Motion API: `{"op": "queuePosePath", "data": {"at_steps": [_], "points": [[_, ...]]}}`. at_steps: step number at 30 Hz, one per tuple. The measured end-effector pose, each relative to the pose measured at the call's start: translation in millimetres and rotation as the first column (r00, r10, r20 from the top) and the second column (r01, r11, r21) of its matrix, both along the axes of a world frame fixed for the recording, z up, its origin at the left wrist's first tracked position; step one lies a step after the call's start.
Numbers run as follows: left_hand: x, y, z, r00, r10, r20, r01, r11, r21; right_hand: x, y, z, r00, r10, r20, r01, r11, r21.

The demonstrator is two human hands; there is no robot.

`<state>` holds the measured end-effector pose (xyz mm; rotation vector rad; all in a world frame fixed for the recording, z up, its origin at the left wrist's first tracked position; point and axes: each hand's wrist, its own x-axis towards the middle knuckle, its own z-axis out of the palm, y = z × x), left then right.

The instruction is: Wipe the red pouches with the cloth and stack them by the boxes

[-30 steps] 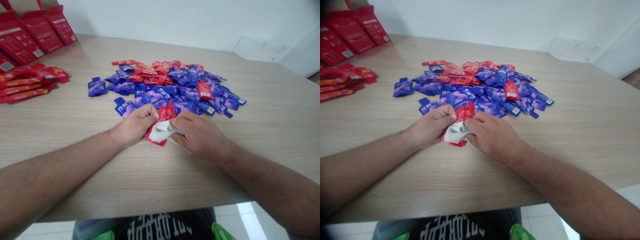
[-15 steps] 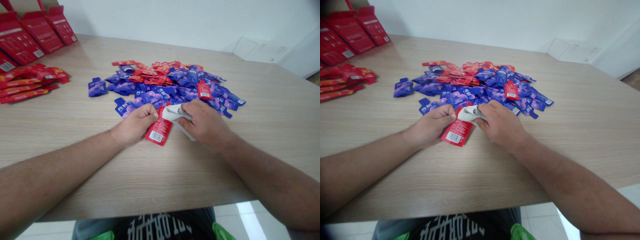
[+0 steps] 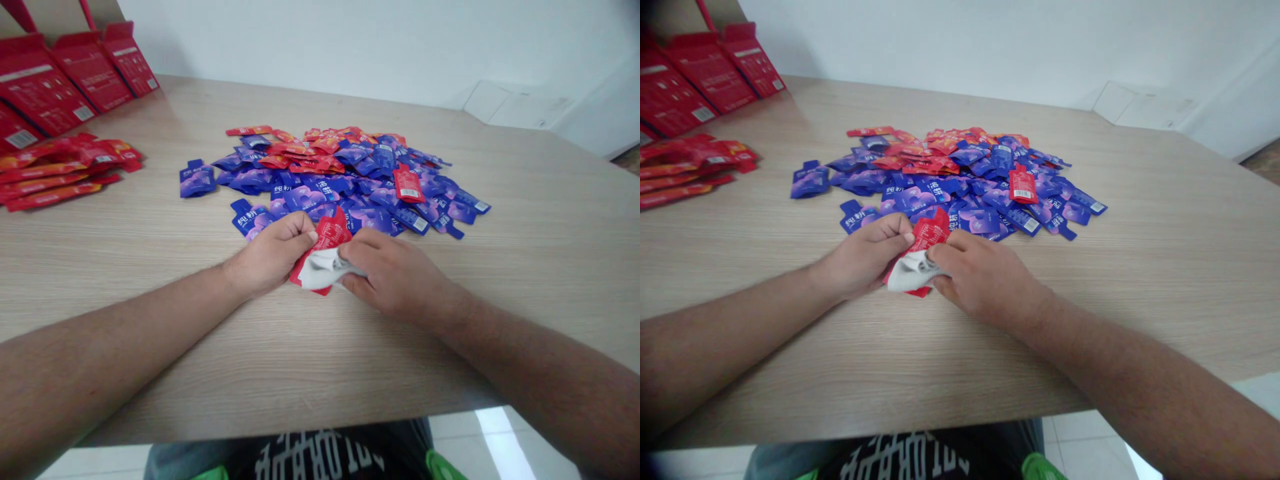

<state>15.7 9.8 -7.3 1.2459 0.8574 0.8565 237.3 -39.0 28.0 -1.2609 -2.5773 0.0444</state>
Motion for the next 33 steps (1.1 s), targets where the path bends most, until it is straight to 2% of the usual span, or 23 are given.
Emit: {"op": "queuePosePath", "data": {"at_steps": [2,5,7,12,13,16,18,23,25,28,29,30,33], "points": [[0,0,-0.1,1.0,-0.004,-0.008,0.004,1.0,0.005,-1,-1,-0.3,1.0,0.014,0.006,-0.014,1.0,-0.01],[0,0,-0.3,1.0,0.006,0.007,-0.006,1.0,-0.02,5,6,-1.1,0.99,-0.133,-0.05,0.136,0.988,0.071],[1,-1,-0.3,1.0,0.015,0.02,-0.014,0.999,-0.036,7,8,-1.4,0.982,-0.176,-0.072,0.183,0.978,0.099],[0,0,-0.7,1.0,0.001,0.006,-0.001,1.0,-0.022,1,1,-1.0,1.0,0.018,0.005,-0.018,1.0,-0.005],[0,0,-0.9,1.0,-0.003,0.002,0.003,1.0,-0.019,2,1,-1.0,1.0,0.002,0.005,-0.002,1.0,-0.001],[0,1,-1.8,1.0,-0.008,0.003,0.008,1.0,-0.02,6,8,-1.6,0.986,-0.163,-0.046,0.167,0.982,0.087],[0,0,-1.9,1.0,-0.001,0.005,0.001,1.0,-0.021,7,10,-2.0,0.977,-0.202,-0.067,0.208,0.972,0.113],[0,0,-0.8,1.0,0.003,-0.031,-0.003,1.0,0.01,-1,0,-1.4,0.999,0.036,0.007,-0.036,0.999,-0.018],[0,0,-0.6,0.999,-0.004,-0.037,0.005,1.0,0.017,0,1,-0.8,1.0,-0.003,0.0,0.003,1.0,-0.001],[0,0,-0.7,1.0,-0.005,-0.005,0.005,1.0,-0.01,5,7,-0.3,0.984,-0.168,-0.051,0.172,0.982,0.083],[0,0,-0.7,1.0,-0.002,0.003,0.002,1.0,-0.018,5,7,-0.3,0.981,-0.184,-0.056,0.188,0.978,0.093],[0,0,-0.5,1.0,-0.001,0.005,0.001,1.0,-0.02,4,5,-0.3,0.985,-0.162,-0.051,0.166,0.982,0.089],[0,-1,0.2,1.0,-0.005,-0.015,0.006,1.0,0.005,-2,-2,-0.6,1.0,0.017,0.001,-0.017,1.0,0.005]]}}
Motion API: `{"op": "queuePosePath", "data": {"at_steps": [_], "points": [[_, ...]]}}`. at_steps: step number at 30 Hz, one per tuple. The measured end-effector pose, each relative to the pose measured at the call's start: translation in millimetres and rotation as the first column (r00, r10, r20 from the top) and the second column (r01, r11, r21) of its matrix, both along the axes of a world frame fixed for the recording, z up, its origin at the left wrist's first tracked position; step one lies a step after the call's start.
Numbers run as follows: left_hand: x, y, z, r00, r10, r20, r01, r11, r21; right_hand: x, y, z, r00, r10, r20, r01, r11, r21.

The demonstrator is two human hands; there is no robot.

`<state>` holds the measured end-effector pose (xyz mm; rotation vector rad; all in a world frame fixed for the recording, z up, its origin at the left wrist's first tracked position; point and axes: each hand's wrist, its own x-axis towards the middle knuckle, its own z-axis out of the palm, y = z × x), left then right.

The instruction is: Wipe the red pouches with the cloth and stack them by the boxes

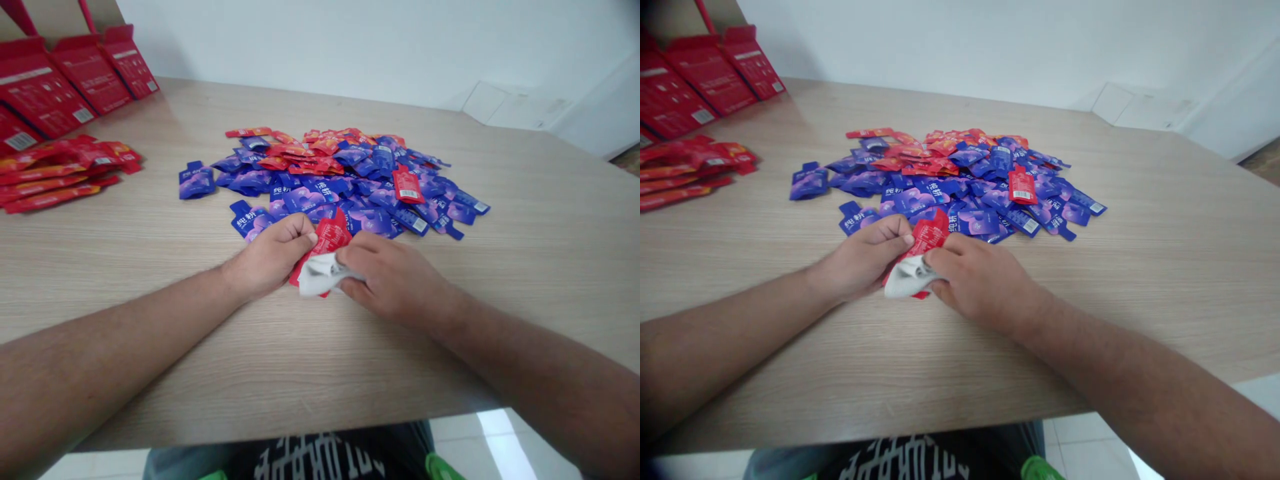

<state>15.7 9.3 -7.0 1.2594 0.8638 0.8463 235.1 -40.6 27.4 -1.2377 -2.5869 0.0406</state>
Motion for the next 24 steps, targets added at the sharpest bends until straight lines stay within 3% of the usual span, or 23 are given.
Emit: {"op": "queuePosePath", "data": {"at_steps": [2,7,11,13,18,24], "points": [[0,0,0.4,1.0,-0.006,-0.012,0.006,1.0,0.012,-1,0,-0.3,1.0,0.027,0.012,-0.027,0.999,-0.023],[1,0,0.0,1.0,0.006,0.022,-0.005,0.999,-0.034,7,9,-0.4,0.976,-0.207,-0.066,0.213,0.973,0.093],[1,0,-0.5,1.0,0.001,-0.003,-0.001,1.0,-0.001,0,-1,0.7,1.0,-0.008,0.01,0.007,1.0,0.012],[0,0,-0.4,1.0,-0.007,-0.015,0.007,1.0,0.021,-1,-2,1.1,0.999,0.023,0.023,-0.023,1.0,-0.012],[1,0,-0.4,1.0,-0.001,0.015,0.001,1.0,-0.008,7,8,1.0,0.972,-0.225,-0.065,0.23,0.968,0.095],[-1,2,-0.5,0.999,-0.015,-0.028,0.017,0.999,0.041,-2,-2,0.1,0.999,0.038,0.033,-0.037,0.999,-0.018]]}}
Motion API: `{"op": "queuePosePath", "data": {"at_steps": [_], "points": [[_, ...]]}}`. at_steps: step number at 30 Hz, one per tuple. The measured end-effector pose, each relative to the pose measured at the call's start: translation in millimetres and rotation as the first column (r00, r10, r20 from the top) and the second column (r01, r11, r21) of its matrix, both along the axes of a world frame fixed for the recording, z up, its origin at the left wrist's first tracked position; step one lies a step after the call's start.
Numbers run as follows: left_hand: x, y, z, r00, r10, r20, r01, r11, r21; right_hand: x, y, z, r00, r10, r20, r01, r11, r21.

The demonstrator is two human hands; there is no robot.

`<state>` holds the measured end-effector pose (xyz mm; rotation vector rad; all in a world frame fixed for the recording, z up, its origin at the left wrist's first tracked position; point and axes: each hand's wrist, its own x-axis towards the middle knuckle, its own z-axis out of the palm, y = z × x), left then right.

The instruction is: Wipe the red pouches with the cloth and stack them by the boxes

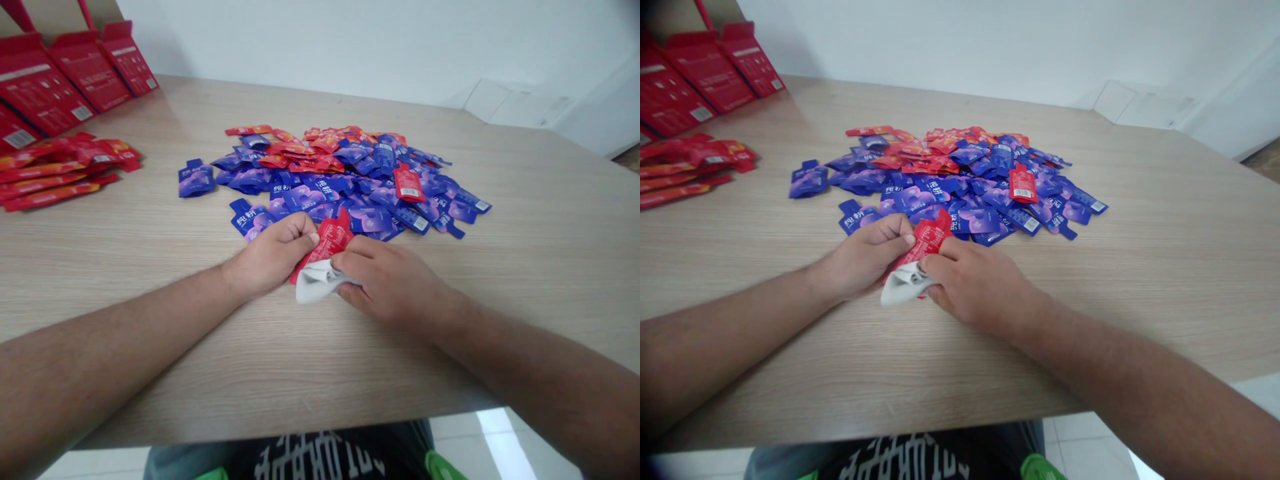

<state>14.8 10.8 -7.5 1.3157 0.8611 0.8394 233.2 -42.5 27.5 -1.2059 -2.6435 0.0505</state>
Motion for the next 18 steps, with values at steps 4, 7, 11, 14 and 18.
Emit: {"op": "queuePosePath", "data": {"at_steps": [4,7,11,14,18], "points": [[1,-1,-0.4,1.0,0.01,0.023,-0.009,1.0,-0.03,9,11,-0.9,0.973,-0.214,-0.084,0.221,0.972,0.083],[1,-2,-0.3,0.999,0.024,0.039,-0.022,0.999,-0.039,10,11,-0.6,0.973,-0.213,-0.086,0.221,0.971,0.097],[1,-1,-0.2,1.0,0.004,-0.006,-0.004,1.0,0.003,3,3,-0.9,1.0,-0.006,-0.018,0.006,1.0,0.012],[0,0,-1.5,1.0,0.0,-0.003,0.0,1.0,0.003,9,9,-2.0,0.99,-0.12,-0.077,0.125,0.99,0.065],[0,1,-2.6,1.0,0.005,0.014,-0.005,1.0,0.001,11,13,-2.0,0.97,-0.215,-0.109,0.227,0.967,0.112]]}}
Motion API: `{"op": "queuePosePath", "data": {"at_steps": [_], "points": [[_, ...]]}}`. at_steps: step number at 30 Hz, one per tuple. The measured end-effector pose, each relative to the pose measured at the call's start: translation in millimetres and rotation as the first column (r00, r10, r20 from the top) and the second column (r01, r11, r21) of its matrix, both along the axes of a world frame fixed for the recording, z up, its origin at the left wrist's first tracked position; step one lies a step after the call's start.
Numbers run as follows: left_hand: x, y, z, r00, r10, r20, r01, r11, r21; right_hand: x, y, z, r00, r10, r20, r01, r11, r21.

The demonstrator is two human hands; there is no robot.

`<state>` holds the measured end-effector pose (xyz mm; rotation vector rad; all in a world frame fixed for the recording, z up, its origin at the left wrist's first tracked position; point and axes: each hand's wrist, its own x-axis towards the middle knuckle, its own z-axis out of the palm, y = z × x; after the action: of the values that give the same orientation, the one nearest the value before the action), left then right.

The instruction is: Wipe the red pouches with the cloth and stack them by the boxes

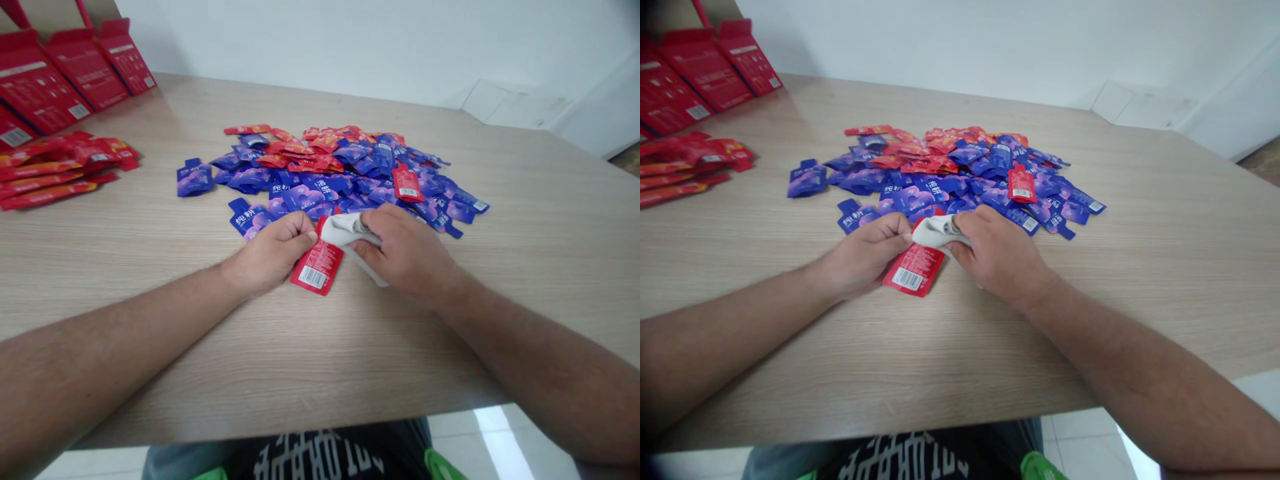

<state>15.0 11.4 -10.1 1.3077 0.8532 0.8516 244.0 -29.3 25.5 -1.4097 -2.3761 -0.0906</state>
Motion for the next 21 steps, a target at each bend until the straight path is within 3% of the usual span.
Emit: {"op": "queuePosePath", "data": {"at_steps": [3,5,10,12,16,18,21], "points": [[-1,0,1.2,1.0,-0.003,-0.025,0.004,0.999,0.042,-8,-9,0.6,0.981,0.19,0.038,-0.186,0.977,-0.1],[-1,-1,1.8,0.999,-0.015,-0.036,0.017,0.998,0.053,-9,-10,0.5,0.971,0.234,0.048,-0.227,0.966,-0.127],[0,0,-0.3,1.0,-0.019,-0.007,0.019,1.0,0.011,2,3,-0.6,0.999,-0.028,-0.022,0.028,0.999,0.016],[-1,0,-1.0,1.0,-0.02,-0.012,0.02,1.0,0.02,1,1,-0.7,1.0,0.003,-0.019,-0.003,1.0,-0.001],[-1,0,0.2,0.998,-0.029,-0.056,0.032,0.998,0.059,-7,-9,-0.8,0.972,0.229,0.044,-0.222,0.966,-0.13],[-1,0,0.7,0.998,-0.031,-0.054,0.034,0.998,0.056,-4,-5,-0.8,0.984,0.178,0.031,-0.174,0.98,-0.098],[-1,-1,0.4,0.999,-0.026,-0.018,0.027,0.999,0.026,3,5,-0.4,1.0,-0.008,-0.017,0.008,1.0,0.015]]}}
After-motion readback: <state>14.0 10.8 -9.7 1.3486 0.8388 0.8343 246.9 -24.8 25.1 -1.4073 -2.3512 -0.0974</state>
